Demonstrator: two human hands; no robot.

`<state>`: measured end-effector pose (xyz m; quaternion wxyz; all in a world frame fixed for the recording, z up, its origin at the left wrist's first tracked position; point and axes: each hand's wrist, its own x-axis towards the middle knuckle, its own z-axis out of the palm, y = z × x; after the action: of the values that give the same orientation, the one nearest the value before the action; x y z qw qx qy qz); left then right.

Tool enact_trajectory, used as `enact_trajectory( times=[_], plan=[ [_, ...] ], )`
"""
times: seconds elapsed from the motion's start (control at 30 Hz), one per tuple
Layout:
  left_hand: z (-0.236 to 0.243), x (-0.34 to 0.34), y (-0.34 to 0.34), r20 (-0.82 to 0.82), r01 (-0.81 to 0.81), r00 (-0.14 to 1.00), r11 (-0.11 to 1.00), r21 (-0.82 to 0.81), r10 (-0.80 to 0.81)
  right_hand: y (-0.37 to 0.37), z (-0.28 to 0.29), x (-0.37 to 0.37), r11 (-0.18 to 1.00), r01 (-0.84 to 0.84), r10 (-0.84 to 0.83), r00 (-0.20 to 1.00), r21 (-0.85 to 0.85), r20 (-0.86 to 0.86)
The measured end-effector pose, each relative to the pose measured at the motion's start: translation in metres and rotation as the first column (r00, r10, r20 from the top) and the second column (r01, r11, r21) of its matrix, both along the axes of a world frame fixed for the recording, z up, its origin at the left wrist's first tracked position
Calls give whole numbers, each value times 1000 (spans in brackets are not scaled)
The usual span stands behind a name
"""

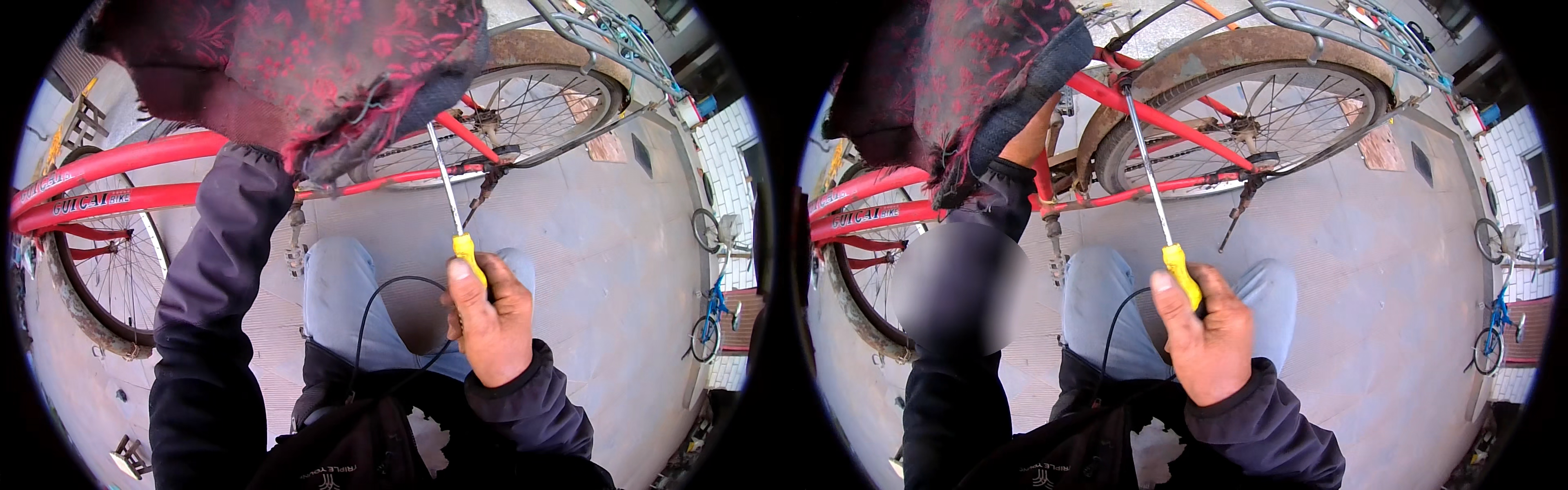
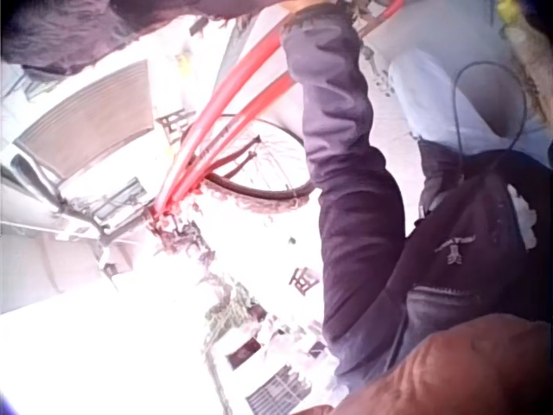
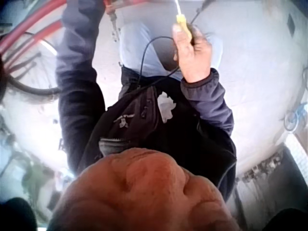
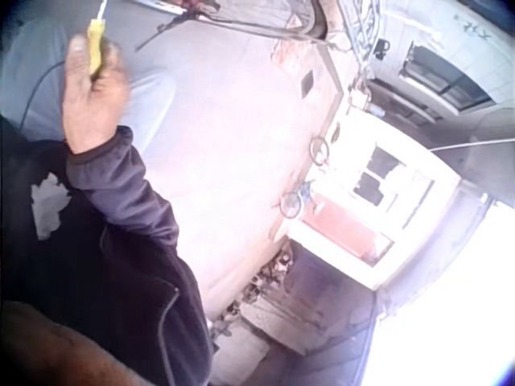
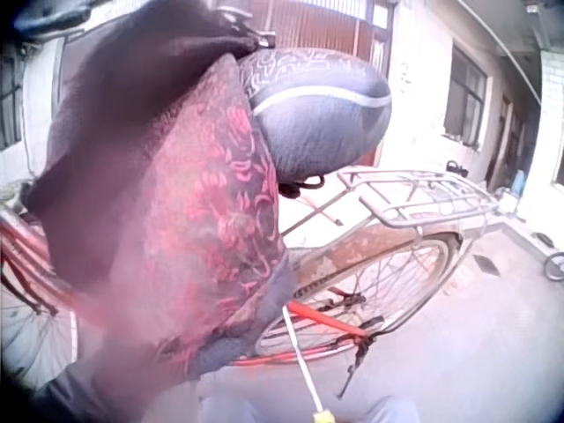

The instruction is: The person uses a screwdriver to adjust the rear brake mechanism of a red bicycle. They then wipe the frame and seat post with a cloth and use a multi-tool to tighten the seat post clamp.

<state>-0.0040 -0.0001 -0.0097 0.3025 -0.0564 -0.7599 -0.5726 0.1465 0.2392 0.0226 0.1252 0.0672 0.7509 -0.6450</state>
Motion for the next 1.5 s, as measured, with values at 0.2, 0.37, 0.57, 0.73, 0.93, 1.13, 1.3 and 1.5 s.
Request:
enact_trajectory(
  times=[0.2,0.37,0.57,0.73,0.93,1.13,1.3,1.5],
  plan=[
    [0,4,7,-2,-32,999,999,18,32,7,2,-8,984,-116,138,976,-137,170],
    [0,-3,0,-34,-117,992,993,3,117,14,3,-12,948,-130,203,949,-289,241],
    [-10,-16,-9,-61,-161,985,987,4,160,23,-5,-21,919,-153,254,936,-364,246],
    [-25,-24,-25,-181,-225,966,941,-253,183,37,-16,-25,931,-176,260,934,-321,243],
    [-22,-25,-32,-320,-394,914,721,-569,247,39,-38,-27,921,-160,258,934,-355,249],
    [-6,-17,-3,-5,-230,973,972,40,231,38,-63,-33,882,-161,291,925,-443,243],
    [-3,-16,-1,8,-252,968,967,41,252,36,-92,-35,978,-92,68,989,-188,-133],
    [-6,-15,-5,-6,-247,969,968,40,247,25,-83,-82,990,-107,57,893,-88,-447]
  ],
)
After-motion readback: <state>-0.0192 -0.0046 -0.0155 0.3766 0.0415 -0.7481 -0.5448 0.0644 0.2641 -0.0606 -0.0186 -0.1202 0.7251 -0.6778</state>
